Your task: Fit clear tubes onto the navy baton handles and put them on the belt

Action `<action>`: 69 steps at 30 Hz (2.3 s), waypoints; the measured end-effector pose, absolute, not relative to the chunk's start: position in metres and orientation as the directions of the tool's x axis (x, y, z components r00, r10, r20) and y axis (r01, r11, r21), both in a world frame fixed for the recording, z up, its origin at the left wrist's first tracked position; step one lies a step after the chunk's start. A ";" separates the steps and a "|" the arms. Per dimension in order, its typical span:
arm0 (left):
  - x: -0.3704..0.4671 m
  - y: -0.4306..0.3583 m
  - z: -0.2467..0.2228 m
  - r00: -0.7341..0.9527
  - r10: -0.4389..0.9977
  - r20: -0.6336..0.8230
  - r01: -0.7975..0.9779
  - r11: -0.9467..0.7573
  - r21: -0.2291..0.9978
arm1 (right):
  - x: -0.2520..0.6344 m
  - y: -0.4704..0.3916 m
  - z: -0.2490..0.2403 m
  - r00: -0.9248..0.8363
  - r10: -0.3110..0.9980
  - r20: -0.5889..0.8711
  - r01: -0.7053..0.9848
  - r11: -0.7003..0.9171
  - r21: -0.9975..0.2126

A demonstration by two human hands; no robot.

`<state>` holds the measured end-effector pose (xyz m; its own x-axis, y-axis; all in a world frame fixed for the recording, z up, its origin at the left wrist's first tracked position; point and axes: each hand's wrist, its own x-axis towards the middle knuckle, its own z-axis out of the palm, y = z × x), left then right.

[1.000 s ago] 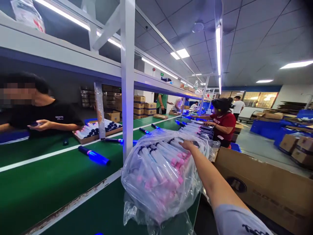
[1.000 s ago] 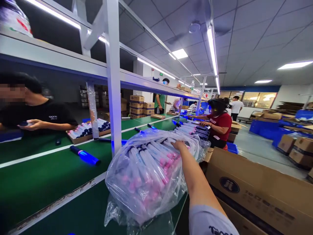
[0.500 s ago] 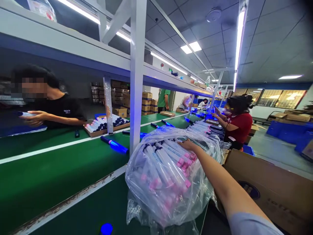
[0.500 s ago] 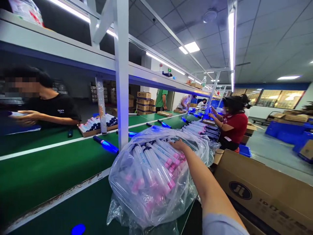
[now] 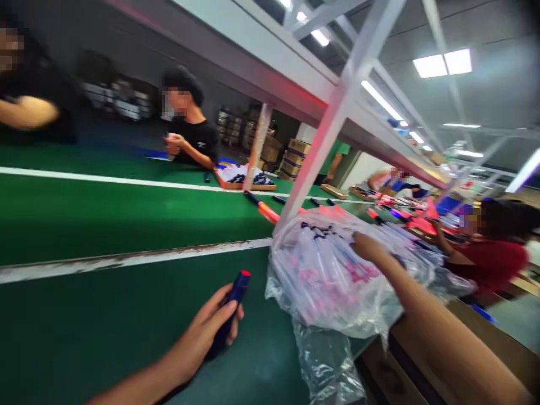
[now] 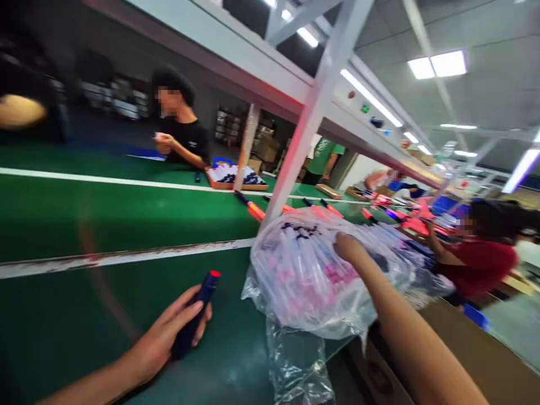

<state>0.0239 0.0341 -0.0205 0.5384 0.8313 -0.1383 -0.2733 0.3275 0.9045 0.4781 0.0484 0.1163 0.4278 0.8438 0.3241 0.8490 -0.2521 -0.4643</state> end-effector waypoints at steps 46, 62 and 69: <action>0.012 0.021 -0.010 0.770 0.637 -0.041 -0.205 0.307 0.929 | 0.174 0.039 0.071 0.225 0.912 0.342 -0.704 0.395 -0.590; 0.015 0.019 0.026 0.748 0.585 0.314 -0.077 -0.393 0.916 | 0.167 0.004 0.123 0.063 0.820 0.569 -0.380 0.547 -0.746; 0.033 0.013 0.031 0.668 0.550 0.500 0.022 -0.687 0.727 | 0.153 -0.010 0.114 0.171 0.857 0.486 -0.306 0.515 -0.801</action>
